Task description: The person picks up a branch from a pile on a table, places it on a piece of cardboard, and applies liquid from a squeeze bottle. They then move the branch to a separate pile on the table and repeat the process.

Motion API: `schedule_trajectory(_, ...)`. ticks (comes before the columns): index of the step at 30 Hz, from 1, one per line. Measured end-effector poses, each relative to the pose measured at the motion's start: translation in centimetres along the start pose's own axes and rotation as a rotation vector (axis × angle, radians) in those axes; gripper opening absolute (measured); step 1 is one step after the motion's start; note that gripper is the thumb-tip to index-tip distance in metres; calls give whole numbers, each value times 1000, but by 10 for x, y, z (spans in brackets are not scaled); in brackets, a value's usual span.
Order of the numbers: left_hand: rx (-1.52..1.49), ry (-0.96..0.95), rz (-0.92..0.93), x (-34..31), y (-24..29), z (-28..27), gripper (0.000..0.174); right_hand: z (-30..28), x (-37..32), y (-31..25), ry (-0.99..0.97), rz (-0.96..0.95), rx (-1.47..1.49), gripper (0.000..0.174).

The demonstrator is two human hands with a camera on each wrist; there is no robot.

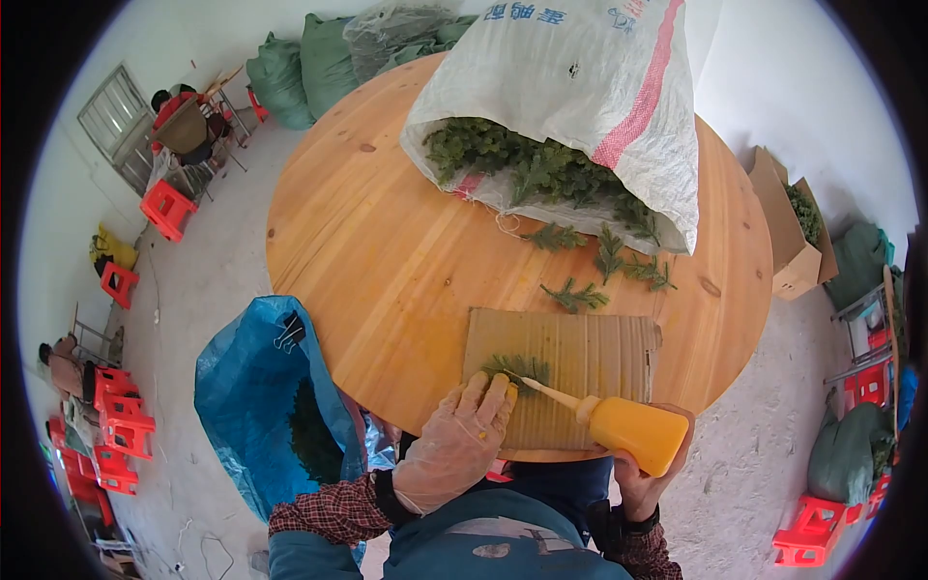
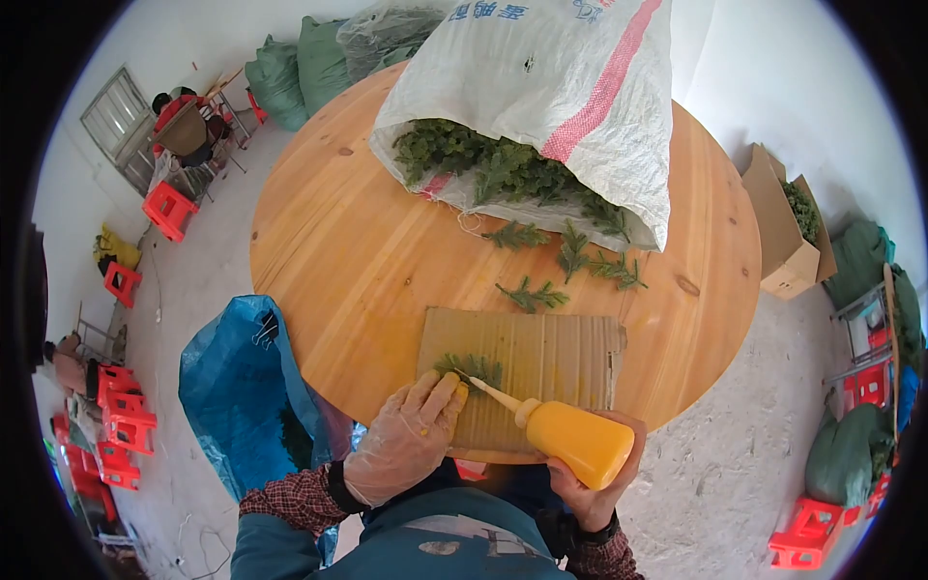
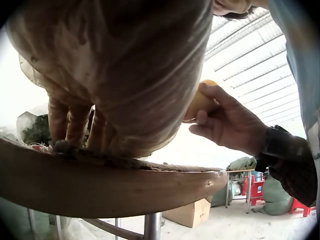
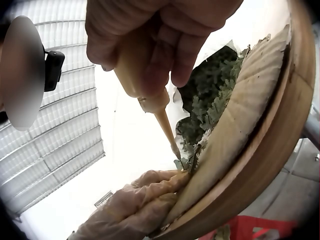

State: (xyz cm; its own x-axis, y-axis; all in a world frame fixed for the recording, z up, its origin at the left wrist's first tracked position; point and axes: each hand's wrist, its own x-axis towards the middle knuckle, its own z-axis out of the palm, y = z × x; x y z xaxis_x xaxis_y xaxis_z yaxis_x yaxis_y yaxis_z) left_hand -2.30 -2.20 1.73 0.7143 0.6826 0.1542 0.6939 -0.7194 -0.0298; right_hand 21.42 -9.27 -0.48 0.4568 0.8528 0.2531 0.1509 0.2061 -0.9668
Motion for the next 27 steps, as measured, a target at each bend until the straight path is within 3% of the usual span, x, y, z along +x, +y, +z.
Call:
schedule_trajectory(7, -23, 18, -16, -1, 0, 0, 42, -4, 0, 1, -3, 8, -33, 80)
schedule_trajectory(11, -56, 23, -27, -1, 0, 1, 42, -13, -3, 2, 28, -100, -132, 81)
schedule_trajectory(18, -73, 38, -32, -1, 0, 2, 42, -10, -6, -12, 48, 77, 54, 82)
schedule_trajectory(22, -56, 37, -32, -2, 0, 3, 42, -9, -2, -2, 6, -91, -109, 80)
schedule_trajectory(27, -50, 50, -35, -2, 0, 3, 42, -1, 2, -3, 2, -33, -88, 78)
